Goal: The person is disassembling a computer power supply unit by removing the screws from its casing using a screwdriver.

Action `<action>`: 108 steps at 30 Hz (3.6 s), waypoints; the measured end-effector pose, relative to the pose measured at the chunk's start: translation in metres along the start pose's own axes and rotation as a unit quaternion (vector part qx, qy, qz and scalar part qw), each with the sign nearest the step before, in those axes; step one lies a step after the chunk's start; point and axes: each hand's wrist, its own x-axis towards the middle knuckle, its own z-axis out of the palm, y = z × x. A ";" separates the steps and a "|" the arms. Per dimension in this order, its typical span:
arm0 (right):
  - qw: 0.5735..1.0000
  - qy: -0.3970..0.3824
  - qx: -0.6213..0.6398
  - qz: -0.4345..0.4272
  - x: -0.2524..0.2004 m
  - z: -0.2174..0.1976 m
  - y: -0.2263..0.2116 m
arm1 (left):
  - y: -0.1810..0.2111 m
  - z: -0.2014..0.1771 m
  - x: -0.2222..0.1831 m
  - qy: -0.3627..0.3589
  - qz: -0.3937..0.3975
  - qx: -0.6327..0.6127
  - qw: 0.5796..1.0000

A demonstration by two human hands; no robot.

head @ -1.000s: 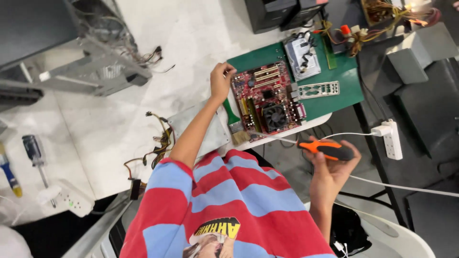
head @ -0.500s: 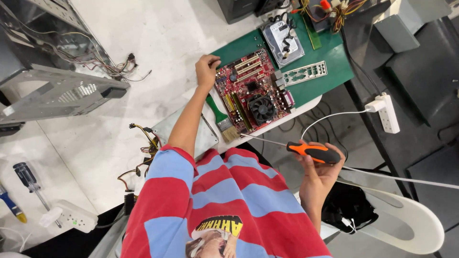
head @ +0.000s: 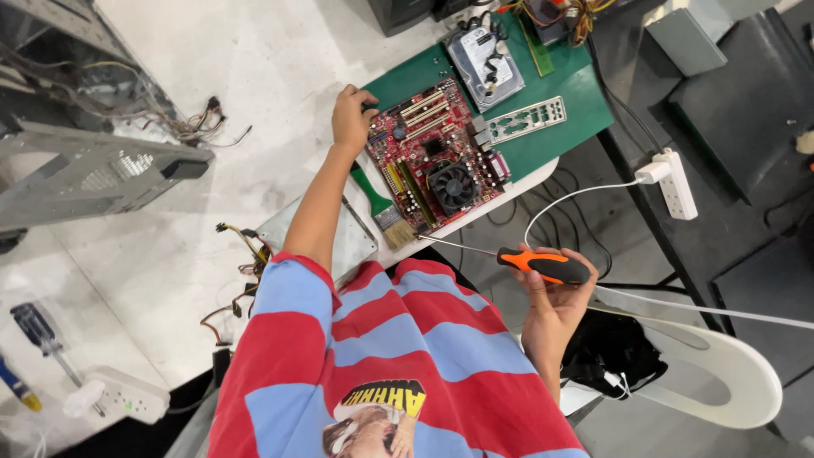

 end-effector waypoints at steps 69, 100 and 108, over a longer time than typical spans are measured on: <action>0.719 -0.561 -0.052 -0.407 0.003 0.177 0.047 | 0.093 -0.160 -0.378 0.248 -0.268 -0.219 0.905; 0.819 -0.495 -0.163 -0.241 0.012 0.223 0.031 | 0.083 -0.143 -0.380 0.236 -0.269 -0.173 0.918; 0.760 -0.456 -0.215 -0.409 -0.021 0.205 0.034 | 0.086 -0.146 -0.377 0.256 -0.279 -0.196 0.905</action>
